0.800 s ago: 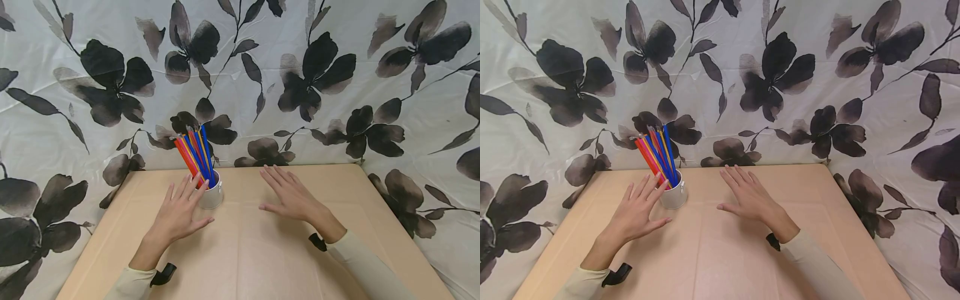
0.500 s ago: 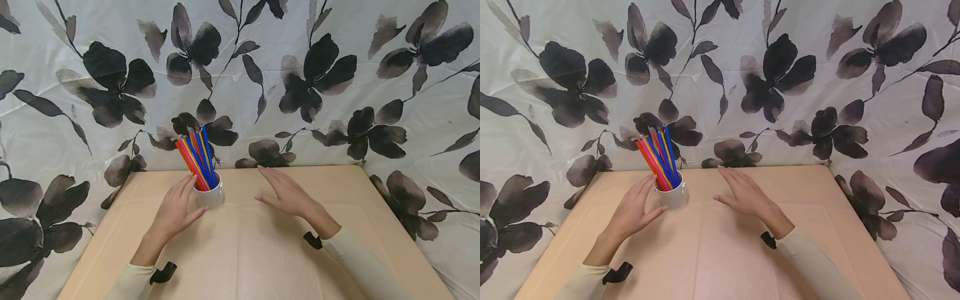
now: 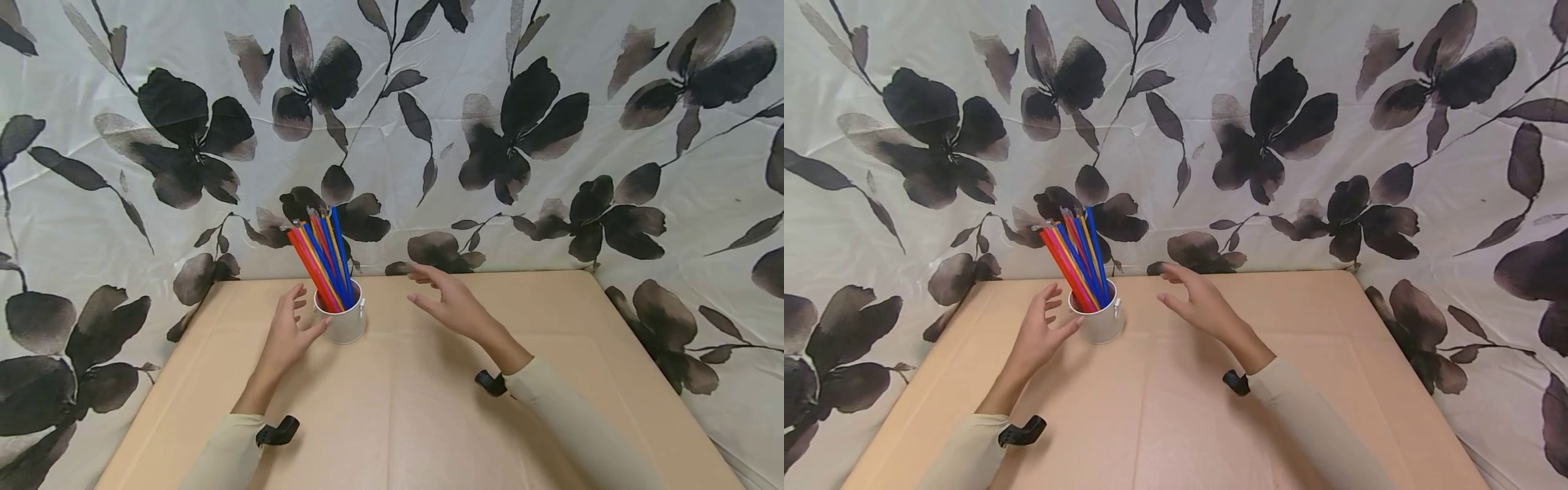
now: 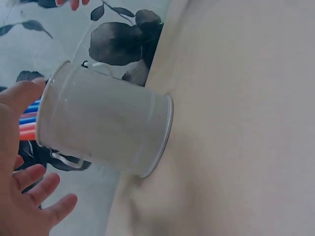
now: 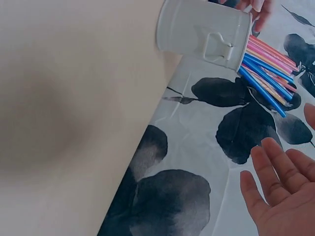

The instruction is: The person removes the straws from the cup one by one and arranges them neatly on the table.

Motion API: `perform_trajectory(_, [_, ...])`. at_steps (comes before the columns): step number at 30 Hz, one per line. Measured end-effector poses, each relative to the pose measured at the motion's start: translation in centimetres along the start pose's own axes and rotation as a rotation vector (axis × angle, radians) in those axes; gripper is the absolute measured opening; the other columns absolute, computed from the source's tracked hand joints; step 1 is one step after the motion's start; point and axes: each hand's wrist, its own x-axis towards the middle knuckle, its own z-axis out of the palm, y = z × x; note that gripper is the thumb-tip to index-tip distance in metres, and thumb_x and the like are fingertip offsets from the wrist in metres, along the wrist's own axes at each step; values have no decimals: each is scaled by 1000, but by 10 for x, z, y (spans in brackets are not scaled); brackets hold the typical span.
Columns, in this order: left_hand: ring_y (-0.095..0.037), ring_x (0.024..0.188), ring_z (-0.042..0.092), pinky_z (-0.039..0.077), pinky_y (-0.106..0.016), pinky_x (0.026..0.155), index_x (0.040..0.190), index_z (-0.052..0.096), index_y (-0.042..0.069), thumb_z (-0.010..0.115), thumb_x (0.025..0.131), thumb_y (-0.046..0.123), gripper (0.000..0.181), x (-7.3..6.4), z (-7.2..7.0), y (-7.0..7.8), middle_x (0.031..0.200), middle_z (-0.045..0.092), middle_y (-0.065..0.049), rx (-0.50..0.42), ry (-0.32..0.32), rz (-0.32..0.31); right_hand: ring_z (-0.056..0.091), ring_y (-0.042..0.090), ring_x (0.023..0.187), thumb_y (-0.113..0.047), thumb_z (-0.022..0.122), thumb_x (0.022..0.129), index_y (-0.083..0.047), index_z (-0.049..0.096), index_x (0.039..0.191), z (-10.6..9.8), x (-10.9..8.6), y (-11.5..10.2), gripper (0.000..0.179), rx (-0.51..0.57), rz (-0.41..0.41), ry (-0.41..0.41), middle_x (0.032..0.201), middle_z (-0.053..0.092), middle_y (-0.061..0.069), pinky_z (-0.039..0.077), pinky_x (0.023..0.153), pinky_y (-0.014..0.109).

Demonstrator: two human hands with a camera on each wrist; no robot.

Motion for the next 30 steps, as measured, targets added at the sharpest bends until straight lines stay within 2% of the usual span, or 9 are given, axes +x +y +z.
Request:
perform_trajectory(5, [-41,141,39,38,-63,112,159,22,8,80,89,33,95,7,8,-10,156,36,-18,-195,-31,-91,61,19,125,-34,70,97,-16,53,146,6,11,0,54,65,17,4,134,66,1,48,109,46])
perform_trajectory(10, [-39,148,30,27,-66,118,160,19,11,80,89,26,95,14,15,-13,160,33,-16,-320,-54,-112,61,19,124,-35,70,97,-16,53,145,12,22,-1,54,85,29,-4,133,67,0,48,108,48])
perform_trajectory(13, [-38,149,27,22,-68,119,160,20,13,80,89,22,93,17,19,-13,161,32,-15,-354,-66,-110,61,19,123,-35,69,97,-15,54,145,15,26,-2,54,86,36,-10,131,67,-1,49,107,49])
perform_trajectory(17, [-38,148,28,23,-66,119,159,24,12,79,90,19,89,18,23,-9,160,32,-15,-368,-68,-127,61,18,123,-36,68,98,-15,54,145,19,31,-4,54,111,43,-26,131,67,-2,49,107,47])
perform_trajectory(22, [-40,146,30,23,-67,119,156,32,6,79,89,15,82,14,19,9,158,35,-19,-390,-61,-146,62,19,122,-35,67,99,-12,54,145,26,37,-6,53,158,51,-38,132,67,5,49,107,48])
perform_trajectory(26, [-42,145,32,25,-66,119,155,32,2,77,90,10,80,9,17,22,157,35,-22,-425,-58,-138,64,21,120,-33,67,99,-12,53,146,32,43,-7,53,187,55,-40,133,67,8,50,106,47])
perform_trajectory(30, [-42,147,30,27,-62,120,156,29,3,77,90,8,82,8,19,22,160,31,-20,-479,-62,-142,65,22,117,-32,68,99,-12,54,145,39,50,-9,53,222,68,-37,130,68,6,52,104,44])
